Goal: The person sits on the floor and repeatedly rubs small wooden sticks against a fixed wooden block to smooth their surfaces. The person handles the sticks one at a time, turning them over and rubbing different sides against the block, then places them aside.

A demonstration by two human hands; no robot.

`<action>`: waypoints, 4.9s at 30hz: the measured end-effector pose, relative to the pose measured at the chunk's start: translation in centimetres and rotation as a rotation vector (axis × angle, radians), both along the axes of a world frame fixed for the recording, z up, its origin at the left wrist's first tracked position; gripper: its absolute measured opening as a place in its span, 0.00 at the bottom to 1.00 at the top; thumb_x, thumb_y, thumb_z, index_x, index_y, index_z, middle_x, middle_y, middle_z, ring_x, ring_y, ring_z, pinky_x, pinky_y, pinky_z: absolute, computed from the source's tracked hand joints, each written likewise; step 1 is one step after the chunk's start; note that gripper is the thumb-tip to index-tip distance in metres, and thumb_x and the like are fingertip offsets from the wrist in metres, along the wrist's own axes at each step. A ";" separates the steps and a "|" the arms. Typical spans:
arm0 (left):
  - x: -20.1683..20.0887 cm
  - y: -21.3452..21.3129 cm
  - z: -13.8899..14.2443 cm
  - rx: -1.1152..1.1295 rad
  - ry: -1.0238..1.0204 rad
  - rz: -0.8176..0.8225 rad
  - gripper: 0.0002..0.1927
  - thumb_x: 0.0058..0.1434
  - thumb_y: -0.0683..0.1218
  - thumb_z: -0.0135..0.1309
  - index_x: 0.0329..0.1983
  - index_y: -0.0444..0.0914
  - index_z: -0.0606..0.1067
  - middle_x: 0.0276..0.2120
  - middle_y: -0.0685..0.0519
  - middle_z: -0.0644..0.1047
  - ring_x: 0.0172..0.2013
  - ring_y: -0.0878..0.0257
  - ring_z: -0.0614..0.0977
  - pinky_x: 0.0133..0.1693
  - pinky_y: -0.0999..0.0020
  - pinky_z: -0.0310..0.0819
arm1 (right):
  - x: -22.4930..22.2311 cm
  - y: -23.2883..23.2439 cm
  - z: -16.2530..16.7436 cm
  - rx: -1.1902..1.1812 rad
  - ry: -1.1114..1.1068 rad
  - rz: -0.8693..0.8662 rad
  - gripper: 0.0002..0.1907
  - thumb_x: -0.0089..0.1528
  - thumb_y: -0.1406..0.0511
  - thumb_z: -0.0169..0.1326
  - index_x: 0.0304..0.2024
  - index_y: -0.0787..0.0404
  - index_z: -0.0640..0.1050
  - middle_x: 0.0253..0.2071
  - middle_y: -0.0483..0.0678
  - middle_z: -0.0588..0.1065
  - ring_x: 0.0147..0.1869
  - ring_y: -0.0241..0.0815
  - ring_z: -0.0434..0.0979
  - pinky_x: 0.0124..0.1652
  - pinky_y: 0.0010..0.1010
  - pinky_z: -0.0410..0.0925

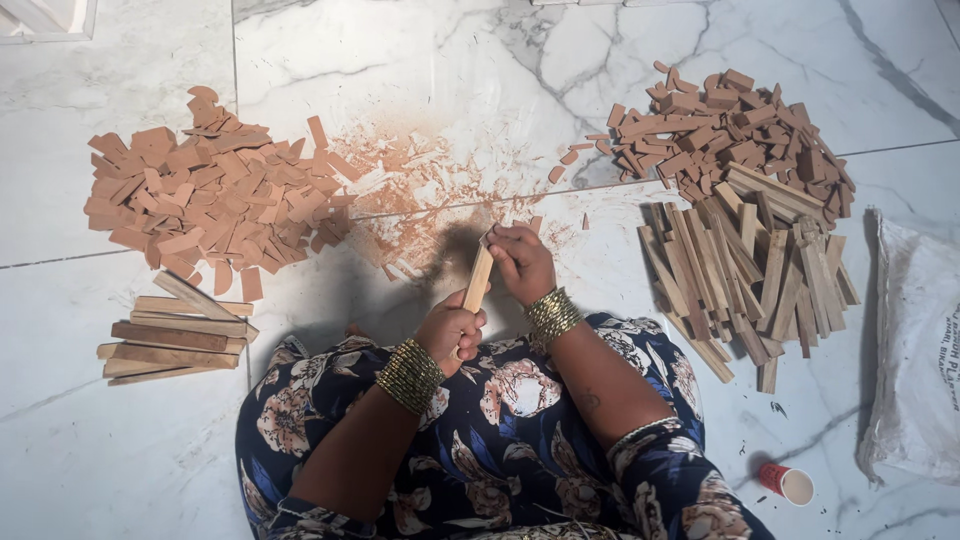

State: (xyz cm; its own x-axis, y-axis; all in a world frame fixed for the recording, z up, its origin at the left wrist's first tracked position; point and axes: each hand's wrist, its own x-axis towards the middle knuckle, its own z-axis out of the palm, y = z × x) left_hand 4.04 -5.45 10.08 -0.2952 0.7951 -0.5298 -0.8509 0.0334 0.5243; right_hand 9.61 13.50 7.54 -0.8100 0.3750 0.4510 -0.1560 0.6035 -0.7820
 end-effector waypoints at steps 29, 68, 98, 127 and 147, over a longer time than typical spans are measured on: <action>-0.6 3.0 -3.9 -0.130 0.061 0.275 0.16 0.71 0.58 0.46 0.45 0.42 0.74 0.24 0.54 0.71 0.19 0.67 0.70 0.19 0.72 0.63 | 1.0 -1.3 1.9 0.047 0.032 0.116 0.08 0.65 0.68 0.57 0.45 0.60 0.84 0.51 0.52 0.80 0.52 0.46 0.84 0.51 0.34 0.75; -1.1 1.5 -3.8 0.164 -0.063 0.286 0.16 0.73 0.58 0.46 0.41 0.41 0.70 0.24 0.58 0.70 0.18 0.71 0.69 0.15 0.77 0.58 | 0.4 -3.0 1.4 0.012 0.113 0.296 0.08 0.67 0.66 0.57 0.45 0.62 0.83 0.51 0.52 0.80 0.57 0.46 0.81 0.55 0.36 0.74; -8.2 1.0 -6.2 0.207 0.134 0.596 0.16 0.66 0.45 0.43 0.56 0.39 0.69 0.57 0.45 0.78 0.32 0.64 0.75 0.33 0.68 0.72 | 2.8 -5.2 3.8 -0.256 0.144 0.605 0.07 0.66 0.68 0.55 0.42 0.65 0.82 0.51 0.51 0.80 0.56 0.44 0.82 0.57 0.34 0.73; -3.2 1.9 -1.6 0.339 -0.217 0.457 0.32 0.76 0.54 0.29 0.77 0.33 0.56 0.64 0.51 0.70 0.41 0.69 0.75 0.40 0.77 0.76 | 0.7 -5.7 2.7 -0.104 0.055 0.184 0.08 0.64 0.70 0.58 0.45 0.64 0.83 0.52 0.52 0.79 0.55 0.44 0.82 0.54 0.33 0.75; -5.7 1.9 -5.4 0.245 0.053 0.640 0.22 0.74 0.47 0.34 0.70 0.42 0.61 0.56 0.47 0.73 0.43 0.66 0.74 0.39 0.72 0.73 | 0.8 -6.2 0.9 -0.130 0.101 0.421 0.06 0.65 0.70 0.59 0.44 0.63 0.84 0.51 0.51 0.79 0.56 0.43 0.82 0.56 0.33 0.75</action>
